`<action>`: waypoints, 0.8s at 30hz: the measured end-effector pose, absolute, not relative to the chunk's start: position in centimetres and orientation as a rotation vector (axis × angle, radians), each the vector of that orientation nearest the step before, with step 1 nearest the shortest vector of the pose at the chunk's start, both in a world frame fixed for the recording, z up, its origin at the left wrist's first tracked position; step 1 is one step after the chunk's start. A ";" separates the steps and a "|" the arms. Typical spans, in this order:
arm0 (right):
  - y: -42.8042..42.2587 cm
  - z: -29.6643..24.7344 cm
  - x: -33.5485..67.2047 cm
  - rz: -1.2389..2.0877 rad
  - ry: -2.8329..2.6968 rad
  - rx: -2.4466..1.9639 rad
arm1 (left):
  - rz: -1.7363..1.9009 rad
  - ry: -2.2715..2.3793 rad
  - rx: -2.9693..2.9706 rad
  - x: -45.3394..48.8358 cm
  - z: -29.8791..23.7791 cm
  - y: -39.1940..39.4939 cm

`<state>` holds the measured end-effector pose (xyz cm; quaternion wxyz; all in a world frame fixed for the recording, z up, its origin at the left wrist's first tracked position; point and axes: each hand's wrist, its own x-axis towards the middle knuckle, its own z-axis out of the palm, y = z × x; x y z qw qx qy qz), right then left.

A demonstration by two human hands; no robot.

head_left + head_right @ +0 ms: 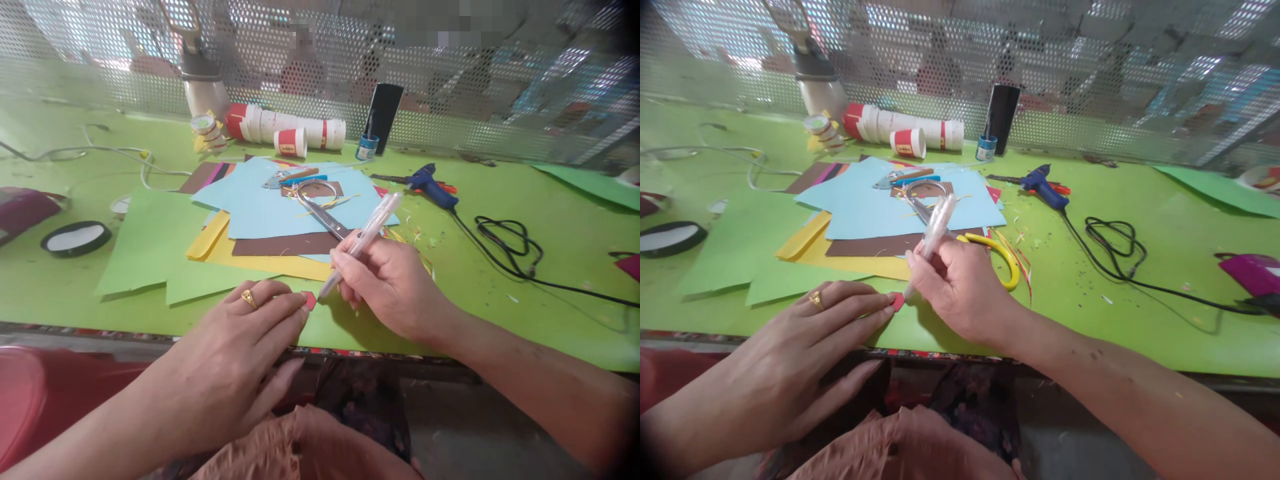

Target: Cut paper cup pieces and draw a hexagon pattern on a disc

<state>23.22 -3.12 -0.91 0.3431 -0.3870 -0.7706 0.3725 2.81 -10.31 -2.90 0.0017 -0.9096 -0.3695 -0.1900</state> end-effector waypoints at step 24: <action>-4.4 -0.6 23.4 0.727 -2.156 -0.739 | -0.563 -1.354 -2.970 1.7 -0.8 -8.5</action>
